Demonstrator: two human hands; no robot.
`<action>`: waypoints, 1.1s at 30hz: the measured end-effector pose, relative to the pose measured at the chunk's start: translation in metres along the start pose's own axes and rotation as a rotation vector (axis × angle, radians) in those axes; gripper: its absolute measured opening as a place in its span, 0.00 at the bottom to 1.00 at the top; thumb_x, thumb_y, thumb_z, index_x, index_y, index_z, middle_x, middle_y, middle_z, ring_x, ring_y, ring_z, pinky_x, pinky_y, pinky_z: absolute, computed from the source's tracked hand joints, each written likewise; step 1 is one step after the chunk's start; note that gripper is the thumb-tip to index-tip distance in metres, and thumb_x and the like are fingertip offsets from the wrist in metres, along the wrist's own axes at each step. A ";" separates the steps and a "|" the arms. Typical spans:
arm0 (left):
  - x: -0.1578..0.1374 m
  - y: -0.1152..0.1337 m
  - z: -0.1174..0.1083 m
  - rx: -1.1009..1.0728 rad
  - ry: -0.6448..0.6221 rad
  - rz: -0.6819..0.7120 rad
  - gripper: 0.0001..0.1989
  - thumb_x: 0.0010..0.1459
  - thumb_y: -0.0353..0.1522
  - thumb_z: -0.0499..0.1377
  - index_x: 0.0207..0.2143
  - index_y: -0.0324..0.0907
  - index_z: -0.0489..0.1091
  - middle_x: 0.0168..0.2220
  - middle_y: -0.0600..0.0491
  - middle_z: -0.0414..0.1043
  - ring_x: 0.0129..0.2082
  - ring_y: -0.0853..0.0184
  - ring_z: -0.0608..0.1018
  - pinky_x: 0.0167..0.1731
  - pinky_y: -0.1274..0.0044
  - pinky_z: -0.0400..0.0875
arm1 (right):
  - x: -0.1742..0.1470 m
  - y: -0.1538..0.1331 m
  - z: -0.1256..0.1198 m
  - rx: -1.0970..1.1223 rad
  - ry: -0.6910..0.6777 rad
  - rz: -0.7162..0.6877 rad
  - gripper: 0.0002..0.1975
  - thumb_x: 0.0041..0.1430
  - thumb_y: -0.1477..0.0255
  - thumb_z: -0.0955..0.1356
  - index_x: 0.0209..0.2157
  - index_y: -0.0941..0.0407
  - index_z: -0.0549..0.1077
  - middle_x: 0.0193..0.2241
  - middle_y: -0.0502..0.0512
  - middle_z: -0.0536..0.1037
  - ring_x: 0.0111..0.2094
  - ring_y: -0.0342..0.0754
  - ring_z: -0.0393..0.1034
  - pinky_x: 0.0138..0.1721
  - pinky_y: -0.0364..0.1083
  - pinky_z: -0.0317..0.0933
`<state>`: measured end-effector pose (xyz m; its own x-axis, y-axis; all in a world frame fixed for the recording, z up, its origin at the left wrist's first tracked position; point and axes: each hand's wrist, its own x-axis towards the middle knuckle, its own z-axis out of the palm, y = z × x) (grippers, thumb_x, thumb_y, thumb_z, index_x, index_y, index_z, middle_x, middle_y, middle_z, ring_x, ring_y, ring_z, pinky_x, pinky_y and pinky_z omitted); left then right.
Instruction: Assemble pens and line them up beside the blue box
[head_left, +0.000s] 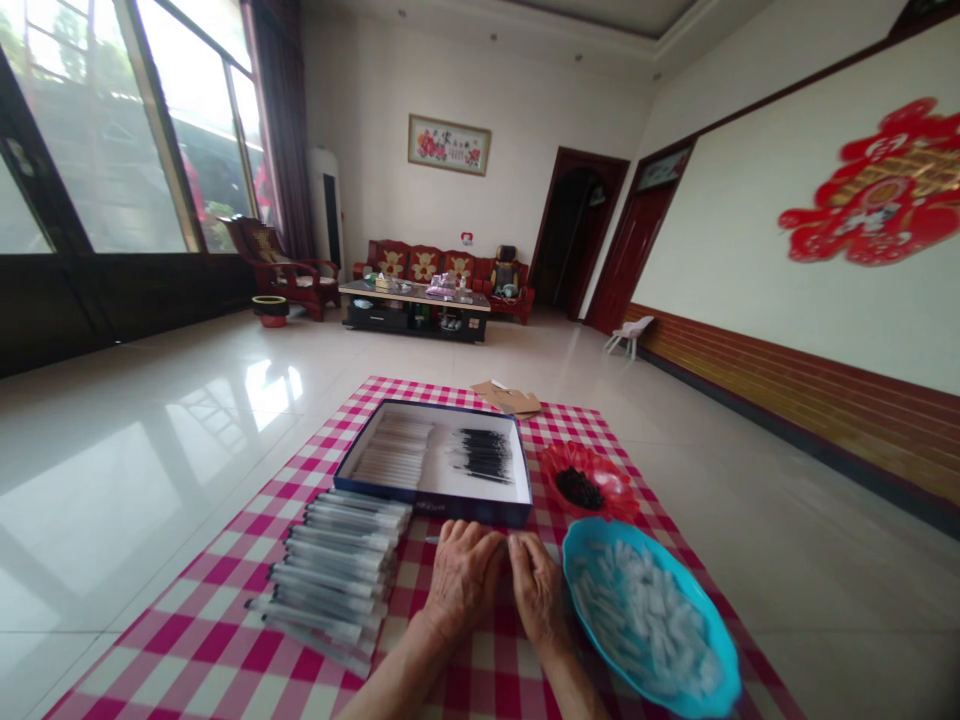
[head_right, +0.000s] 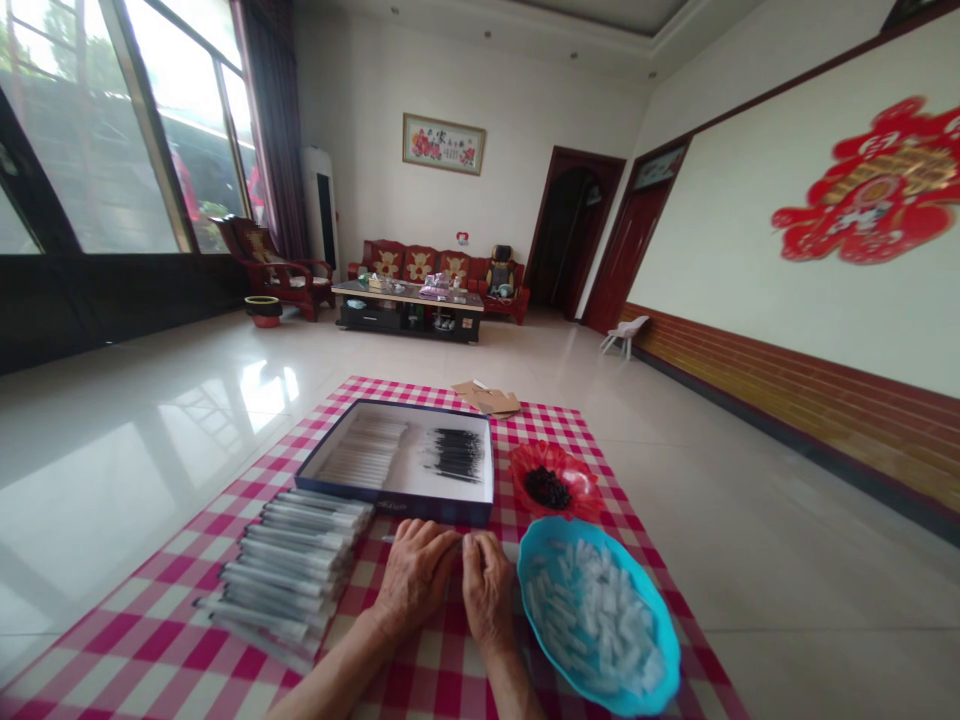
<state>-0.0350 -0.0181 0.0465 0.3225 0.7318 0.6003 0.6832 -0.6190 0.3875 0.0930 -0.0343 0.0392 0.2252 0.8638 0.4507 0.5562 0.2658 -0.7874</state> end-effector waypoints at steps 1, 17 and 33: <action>0.000 0.000 0.000 0.002 0.001 -0.003 0.09 0.61 0.29 0.51 0.31 0.44 0.71 0.30 0.50 0.69 0.32 0.63 0.69 0.36 0.71 0.57 | 0.000 0.001 0.000 0.001 0.006 -0.001 0.19 0.63 0.59 0.57 0.25 0.54 0.68 0.24 0.54 0.74 0.27 0.49 0.70 0.32 0.46 0.62; 0.001 0.001 0.000 0.010 -0.010 0.011 0.10 0.61 0.30 0.51 0.34 0.44 0.72 0.30 0.50 0.69 0.32 0.63 0.68 0.36 0.70 0.57 | 0.002 0.004 0.001 0.005 -0.002 -0.004 0.20 0.62 0.56 0.58 0.25 0.54 0.68 0.25 0.54 0.75 0.28 0.49 0.70 0.33 0.45 0.63; 0.003 0.004 -0.004 -0.040 0.049 0.069 0.09 0.61 0.28 0.51 0.35 0.44 0.71 0.33 0.49 0.71 0.33 0.63 0.70 0.38 0.69 0.59 | 0.002 0.005 0.000 0.024 0.012 0.050 0.23 0.60 0.52 0.58 0.22 0.54 0.69 0.20 0.53 0.75 0.22 0.48 0.67 0.25 0.44 0.61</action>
<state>-0.0341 -0.0196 0.0527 0.3353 0.6727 0.6596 0.6334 -0.6792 0.3707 0.0961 -0.0317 0.0362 0.2622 0.8710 0.4154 0.5250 0.2324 -0.8187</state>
